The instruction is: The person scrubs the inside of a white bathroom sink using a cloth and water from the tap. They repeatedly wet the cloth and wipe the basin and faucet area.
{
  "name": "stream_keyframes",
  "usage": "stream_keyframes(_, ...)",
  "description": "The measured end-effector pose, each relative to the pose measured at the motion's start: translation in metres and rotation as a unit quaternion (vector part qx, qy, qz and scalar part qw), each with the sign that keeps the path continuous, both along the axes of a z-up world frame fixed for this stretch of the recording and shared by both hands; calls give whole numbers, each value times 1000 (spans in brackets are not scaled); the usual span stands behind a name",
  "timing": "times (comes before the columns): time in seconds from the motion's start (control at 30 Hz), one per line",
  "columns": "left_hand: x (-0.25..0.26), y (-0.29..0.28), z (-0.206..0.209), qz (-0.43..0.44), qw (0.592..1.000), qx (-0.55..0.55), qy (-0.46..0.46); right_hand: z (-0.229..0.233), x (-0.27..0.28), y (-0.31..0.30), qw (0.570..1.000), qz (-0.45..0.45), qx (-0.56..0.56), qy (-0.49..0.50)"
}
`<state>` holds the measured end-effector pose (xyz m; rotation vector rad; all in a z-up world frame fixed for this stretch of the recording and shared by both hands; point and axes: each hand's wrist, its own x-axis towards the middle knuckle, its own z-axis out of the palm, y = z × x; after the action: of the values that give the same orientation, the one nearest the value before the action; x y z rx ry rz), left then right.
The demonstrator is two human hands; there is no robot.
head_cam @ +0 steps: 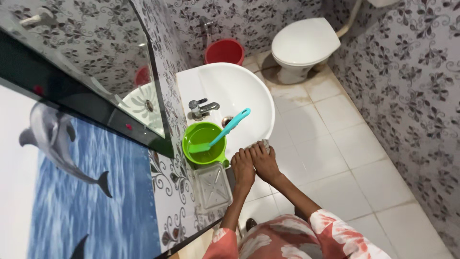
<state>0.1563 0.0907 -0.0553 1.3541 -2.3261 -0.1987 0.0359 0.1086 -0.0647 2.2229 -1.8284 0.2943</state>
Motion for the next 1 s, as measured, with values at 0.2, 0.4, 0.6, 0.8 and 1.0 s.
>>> stream_keyframes(0.2, 35, 13, 29, 11, 999, 3, 38, 2, 44, 13, 999, -21, -2, -42)
stream_keyframes(0.4, 29, 14, 28, 46, 999, -4, -13, -8, 44, 15, 993, -35, -37, -104)
stream_keyframes(0.6, 13, 1, 3, 83, 995, 48, -14, -3, 27, -3, 996, -8, 59, -70)
stream_keyframes(0.8, -1, -16, -15, 113, 993, 28, 17, 4, 10, -28, 985, 46, 150, -75)
stream_keyframes(1.0, -1, -12, -18, 121, 991, 39, 27, -2, 1, -33, 971, 58, 190, -130)
